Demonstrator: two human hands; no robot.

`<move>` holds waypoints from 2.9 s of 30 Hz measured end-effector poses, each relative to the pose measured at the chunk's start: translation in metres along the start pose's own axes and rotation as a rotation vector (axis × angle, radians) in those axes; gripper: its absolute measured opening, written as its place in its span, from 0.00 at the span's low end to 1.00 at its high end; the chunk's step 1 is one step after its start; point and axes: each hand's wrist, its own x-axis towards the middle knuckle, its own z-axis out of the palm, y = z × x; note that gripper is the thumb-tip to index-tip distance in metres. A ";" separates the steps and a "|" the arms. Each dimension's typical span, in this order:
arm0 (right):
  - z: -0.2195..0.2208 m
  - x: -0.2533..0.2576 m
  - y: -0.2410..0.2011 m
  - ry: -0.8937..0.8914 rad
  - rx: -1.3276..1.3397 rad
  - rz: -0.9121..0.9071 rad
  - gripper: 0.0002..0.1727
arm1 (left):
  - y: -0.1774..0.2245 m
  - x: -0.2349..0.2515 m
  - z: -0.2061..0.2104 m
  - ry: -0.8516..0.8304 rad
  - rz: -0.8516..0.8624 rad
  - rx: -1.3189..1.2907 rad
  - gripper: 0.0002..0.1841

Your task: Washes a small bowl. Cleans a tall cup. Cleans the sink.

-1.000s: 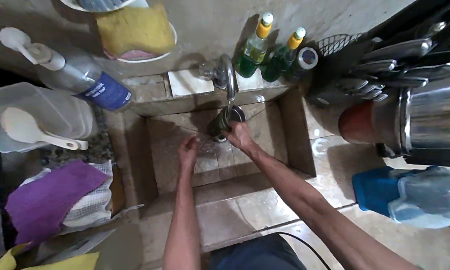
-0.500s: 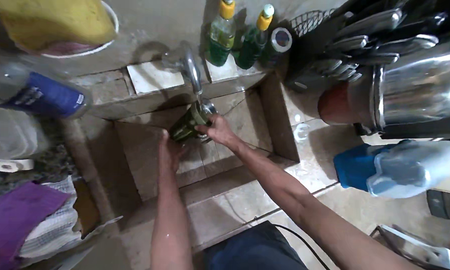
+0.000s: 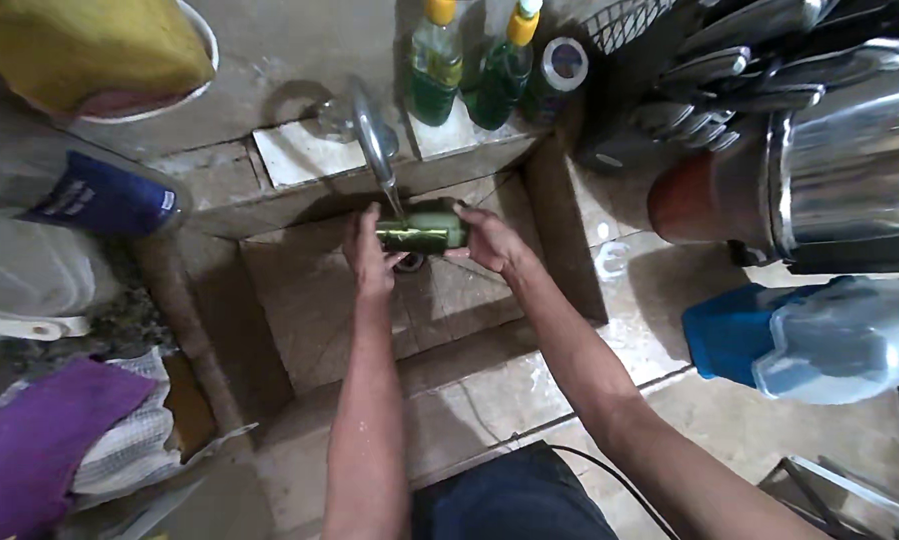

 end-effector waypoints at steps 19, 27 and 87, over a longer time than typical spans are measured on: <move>0.049 0.012 0.029 0.162 -0.918 -0.273 0.26 | -0.042 -0.001 -0.031 0.090 -0.271 -0.258 0.34; -0.038 0.015 0.067 -0.013 0.230 -0.118 0.27 | 0.000 -0.026 0.014 0.018 0.409 0.456 0.31; -0.085 -0.173 0.047 0.082 0.334 -0.102 0.28 | 0.158 0.012 0.014 -0.025 0.228 0.740 0.27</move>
